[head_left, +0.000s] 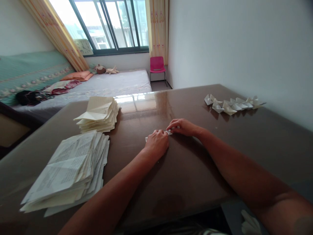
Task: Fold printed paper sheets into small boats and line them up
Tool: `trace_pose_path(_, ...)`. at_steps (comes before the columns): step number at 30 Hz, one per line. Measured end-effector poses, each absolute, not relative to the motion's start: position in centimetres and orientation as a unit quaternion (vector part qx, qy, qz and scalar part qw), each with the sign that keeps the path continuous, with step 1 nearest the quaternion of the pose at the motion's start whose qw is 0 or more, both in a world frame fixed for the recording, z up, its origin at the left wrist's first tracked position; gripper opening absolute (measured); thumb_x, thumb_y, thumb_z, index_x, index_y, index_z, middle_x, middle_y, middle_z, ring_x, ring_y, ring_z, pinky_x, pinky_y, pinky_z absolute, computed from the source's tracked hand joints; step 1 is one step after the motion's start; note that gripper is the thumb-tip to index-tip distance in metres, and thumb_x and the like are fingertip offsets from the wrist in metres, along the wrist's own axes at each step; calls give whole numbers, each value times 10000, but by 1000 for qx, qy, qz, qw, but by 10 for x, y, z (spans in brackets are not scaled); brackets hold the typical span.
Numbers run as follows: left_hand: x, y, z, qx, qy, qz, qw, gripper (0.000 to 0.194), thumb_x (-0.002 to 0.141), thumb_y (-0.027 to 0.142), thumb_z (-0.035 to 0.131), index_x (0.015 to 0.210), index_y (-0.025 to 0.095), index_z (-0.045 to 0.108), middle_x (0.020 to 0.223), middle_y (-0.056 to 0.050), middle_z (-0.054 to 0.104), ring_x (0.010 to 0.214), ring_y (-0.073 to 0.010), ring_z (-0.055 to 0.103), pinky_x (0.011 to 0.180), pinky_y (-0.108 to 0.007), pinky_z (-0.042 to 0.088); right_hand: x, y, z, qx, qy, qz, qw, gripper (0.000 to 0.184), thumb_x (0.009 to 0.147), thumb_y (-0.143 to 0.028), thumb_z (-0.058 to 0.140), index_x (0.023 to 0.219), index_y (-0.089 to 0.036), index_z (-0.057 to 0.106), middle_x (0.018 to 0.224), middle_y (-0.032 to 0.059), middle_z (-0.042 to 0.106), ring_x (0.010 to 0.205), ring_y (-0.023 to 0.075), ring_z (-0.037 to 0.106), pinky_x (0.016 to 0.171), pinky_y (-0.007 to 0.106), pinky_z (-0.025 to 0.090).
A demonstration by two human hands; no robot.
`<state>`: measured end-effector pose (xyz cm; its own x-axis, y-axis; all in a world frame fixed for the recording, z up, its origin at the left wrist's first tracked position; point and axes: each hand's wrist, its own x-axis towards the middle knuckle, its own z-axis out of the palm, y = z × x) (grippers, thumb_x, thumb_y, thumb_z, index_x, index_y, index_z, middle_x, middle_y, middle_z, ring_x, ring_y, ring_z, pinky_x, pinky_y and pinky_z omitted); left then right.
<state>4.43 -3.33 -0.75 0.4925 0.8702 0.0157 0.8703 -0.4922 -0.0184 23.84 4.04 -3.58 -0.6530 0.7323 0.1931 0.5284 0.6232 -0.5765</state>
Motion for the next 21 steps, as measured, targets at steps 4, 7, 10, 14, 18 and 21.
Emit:
trace_pose_path(4, 46, -33, -8, -865, -502, 0, 11, 233, 900, 211, 431, 1018, 160, 625, 979, -113, 665, 930, -243, 629, 785, -342, 513, 237, 39, -35, -360, -873, 249, 213, 230, 854, -291, 583, 991, -189, 737, 944, 56, 660, 756, 130, 589, 723, 244, 439)
trace_pose_path(7, 47, -33, -8, -866, -500, 3, 11, 253, 890, 150, 409, 1016, 134, 628, 941, -120, 674, 901, -244, 645, 771, -344, 519, 237, 39, -34, -360, -874, 248, 212, 232, 856, -294, 584, 994, -188, 737, 938, 56, 663, 744, 129, 586, 715, 246, 438)
trace_pose_path(10, 45, -32, -7, -861, -509, 4, 11, 254, 883, 141, 413, 1005, 141, 635, 933, -112, 681, 888, -245, 654, 764, -346, 521, 237, 39, -33, -357, -875, 252, 209, 232, 856, -301, 589, 1000, -197, 738, 936, 52, 667, 746, 129, 589, 716, 243, 439)
trace_pose_path(14, 41, -30, -8, -857, -516, -5, 9, 255, 894, 179, 408, 1002, 173, 638, 955, -93, 684, 893, -237, 652, 763, -341, 515, 236, 38, -34, -359, -880, 232, 207, 220, 858, -306, 596, 991, -217, 746, 937, 43, 672, 768, 135, 605, 726, 239, 434)
trace_pose_path(18, 37, -29, -12, -854, -519, -23, 12, 246, 894, 215, 407, 993, 193, 632, 949, -70, 685, 879, -227, 646, 761, -335, 503, 231, 33, -33, -363, -899, 146, 198, 214, 887, -329, 559, 938, -247, 750, 956, 31, 669, 827, 144, 611, 738, 235, 407)
trace_pose_path(21, 36, -31, -16, -852, -520, -53, 20, 243, 905, 288, 418, 1036, 219, 610, 1000, -58, 671, 942, -221, 618, 768, -318, 487, 226, 28, -31, -379, -904, 76, 182, 221, 885, -355, 553, 862, -230, 733, 929, 28, 660, 802, 141, 599, 684, 232, 371)
